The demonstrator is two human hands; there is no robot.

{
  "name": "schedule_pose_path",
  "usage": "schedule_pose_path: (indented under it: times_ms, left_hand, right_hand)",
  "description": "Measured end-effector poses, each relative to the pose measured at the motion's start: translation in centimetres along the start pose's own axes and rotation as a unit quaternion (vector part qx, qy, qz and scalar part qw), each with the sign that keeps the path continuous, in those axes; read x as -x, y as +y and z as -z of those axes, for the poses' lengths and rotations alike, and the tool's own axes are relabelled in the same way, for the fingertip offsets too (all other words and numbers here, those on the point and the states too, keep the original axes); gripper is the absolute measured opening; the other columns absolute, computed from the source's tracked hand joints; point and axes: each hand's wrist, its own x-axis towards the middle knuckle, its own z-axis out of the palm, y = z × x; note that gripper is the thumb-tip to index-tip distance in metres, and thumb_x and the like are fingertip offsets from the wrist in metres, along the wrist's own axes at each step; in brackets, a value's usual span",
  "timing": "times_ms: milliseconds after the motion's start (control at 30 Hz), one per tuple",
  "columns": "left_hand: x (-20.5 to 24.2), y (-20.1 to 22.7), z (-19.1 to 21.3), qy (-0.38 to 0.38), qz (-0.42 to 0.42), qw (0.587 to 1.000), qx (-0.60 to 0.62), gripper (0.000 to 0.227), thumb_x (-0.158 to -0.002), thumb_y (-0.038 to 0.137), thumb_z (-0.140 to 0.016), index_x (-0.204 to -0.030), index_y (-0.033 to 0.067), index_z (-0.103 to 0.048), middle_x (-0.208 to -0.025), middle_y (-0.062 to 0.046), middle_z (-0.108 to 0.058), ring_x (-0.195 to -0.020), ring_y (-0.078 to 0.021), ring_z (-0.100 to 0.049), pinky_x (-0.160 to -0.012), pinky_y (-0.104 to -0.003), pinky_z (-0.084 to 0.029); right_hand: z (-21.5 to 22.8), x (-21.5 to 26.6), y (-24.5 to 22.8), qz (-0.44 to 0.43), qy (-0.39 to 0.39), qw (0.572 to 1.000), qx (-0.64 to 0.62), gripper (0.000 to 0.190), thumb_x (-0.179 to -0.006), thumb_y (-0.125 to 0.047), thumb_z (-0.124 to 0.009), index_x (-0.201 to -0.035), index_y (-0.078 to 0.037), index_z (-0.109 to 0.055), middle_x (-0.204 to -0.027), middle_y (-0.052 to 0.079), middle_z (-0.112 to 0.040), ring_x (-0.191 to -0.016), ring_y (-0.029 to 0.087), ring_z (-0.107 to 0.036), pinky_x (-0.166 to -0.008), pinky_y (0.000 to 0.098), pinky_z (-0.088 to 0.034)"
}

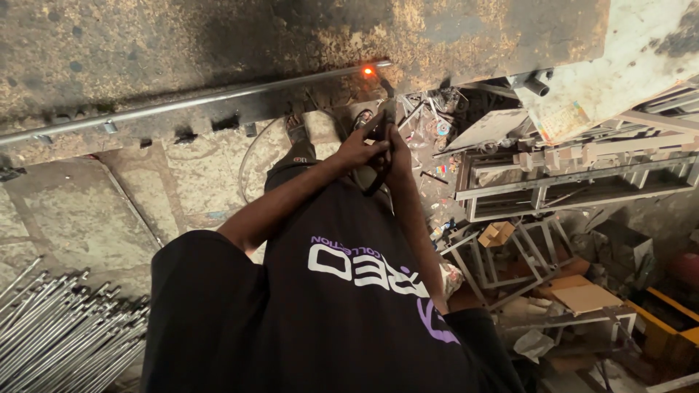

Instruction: The person picks up a metal rod and places it on a workbench. They then use a welding torch to weld the rod, creating bright sparks. The person continues to weld different sections of the rod while occasionally adjusting its position.

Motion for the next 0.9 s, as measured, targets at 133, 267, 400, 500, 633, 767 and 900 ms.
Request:
schedule_pose_path:
  times_ms: [133, 267, 400, 500, 633, 767, 900]
  left_hand:
    - [-0.8, -1.6, 0.1, -0.007, -0.057, 0.998, -0.028, 0.089, -0.098, 0.023, -0.078, -0.168, 0.0177, -0.023, -0.124, -0.015, -0.073, -0.105, -0.0165, -0.071, -0.087, -0.034, -0.060]
    - [0.2, 0.4, -0.1, -0.023, -0.027, 0.999, 0.013, 0.089, -0.097, 0.024, -0.076, -0.167, 0.0176, -0.021, -0.123, -0.015, -0.072, -0.099, -0.0162, -0.071, -0.082, -0.033, -0.061]
    - [0.3, 1.9, -0.1, -0.034, -0.011, 0.999, 0.035, 0.089, -0.095, 0.021, -0.074, -0.166, 0.0189, -0.021, -0.121, -0.014, -0.071, -0.092, -0.0161, -0.071, -0.078, -0.033, -0.061]
    - [1.0, 2.6, 0.0, -0.029, 0.010, 0.999, 0.045, 0.089, -0.094, 0.018, -0.074, -0.166, 0.0198, -0.021, -0.120, -0.014, -0.071, -0.090, -0.0171, -0.071, -0.077, -0.034, -0.061]
    - [1.1, 0.4, 0.2, -0.027, -0.027, 0.999, 0.022, 0.088, -0.096, 0.016, -0.075, -0.167, 0.0192, -0.023, -0.123, -0.016, -0.071, -0.098, -0.0199, -0.072, -0.083, -0.035, -0.061]
    - [1.7, 0.8, -0.3, -0.030, -0.026, 0.998, 0.043, 0.090, -0.094, 0.015, -0.076, -0.165, 0.0198, -0.022, -0.131, -0.016, -0.067, -0.103, -0.0218, -0.072, -0.085, -0.036, -0.061]
    - [3.7, 2.0, -1.0, -0.039, -0.016, 0.995, 0.089, 0.089, -0.093, 0.015, -0.075, -0.165, 0.0187, -0.023, -0.142, -0.014, -0.060, -0.109, -0.0213, -0.070, -0.084, -0.037, -0.061]
  right_hand:
    - [0.5, -0.4, 0.3, 0.038, -0.027, 0.999, 0.018, 0.042, -0.108, -0.050, -0.045, -0.116, -0.014, -0.065, -0.065, -0.003, -0.056, -0.044, 0.009, -0.047, -0.038, 0.0247, -0.036]
    - [1.6, -0.9, 0.7, 0.023, -0.020, 0.999, 0.022, 0.052, -0.107, -0.055, -0.042, -0.111, -0.010, -0.068, -0.060, -0.003, -0.054, -0.042, 0.009, -0.046, -0.037, 0.0235, -0.035]
    - [3.5, -2.4, 1.5, 0.042, -0.063, 0.997, -0.022, 0.045, -0.112, -0.053, -0.046, -0.104, -0.011, -0.062, -0.062, -0.003, -0.052, -0.043, 0.010, -0.045, -0.037, 0.0257, -0.035]
    - [2.4, -1.6, 1.3, 0.039, -0.062, 0.997, -0.028, 0.044, -0.112, -0.053, -0.046, -0.103, -0.012, -0.061, -0.061, -0.002, -0.052, -0.042, 0.012, -0.046, -0.036, 0.0273, -0.037]
    - [0.8, -0.4, 0.9, 0.026, -0.031, 0.999, -0.018, 0.053, -0.108, -0.054, -0.044, -0.116, -0.006, -0.066, -0.066, 0.002, -0.058, -0.047, 0.012, -0.051, -0.041, 0.0258, -0.040]
    - [-2.1, 2.0, -0.6, 0.052, -0.056, 0.995, -0.056, 0.048, -0.109, -0.051, -0.047, -0.130, -0.011, -0.064, -0.071, 0.000, -0.057, -0.055, 0.011, -0.053, -0.047, 0.0247, -0.042]
    - [0.4, 1.7, -0.2, 0.023, -0.048, 0.998, -0.029, 0.048, -0.103, -0.051, -0.045, -0.123, -0.011, -0.062, -0.082, 0.004, -0.065, -0.064, 0.016, -0.061, -0.055, 0.0293, -0.048]
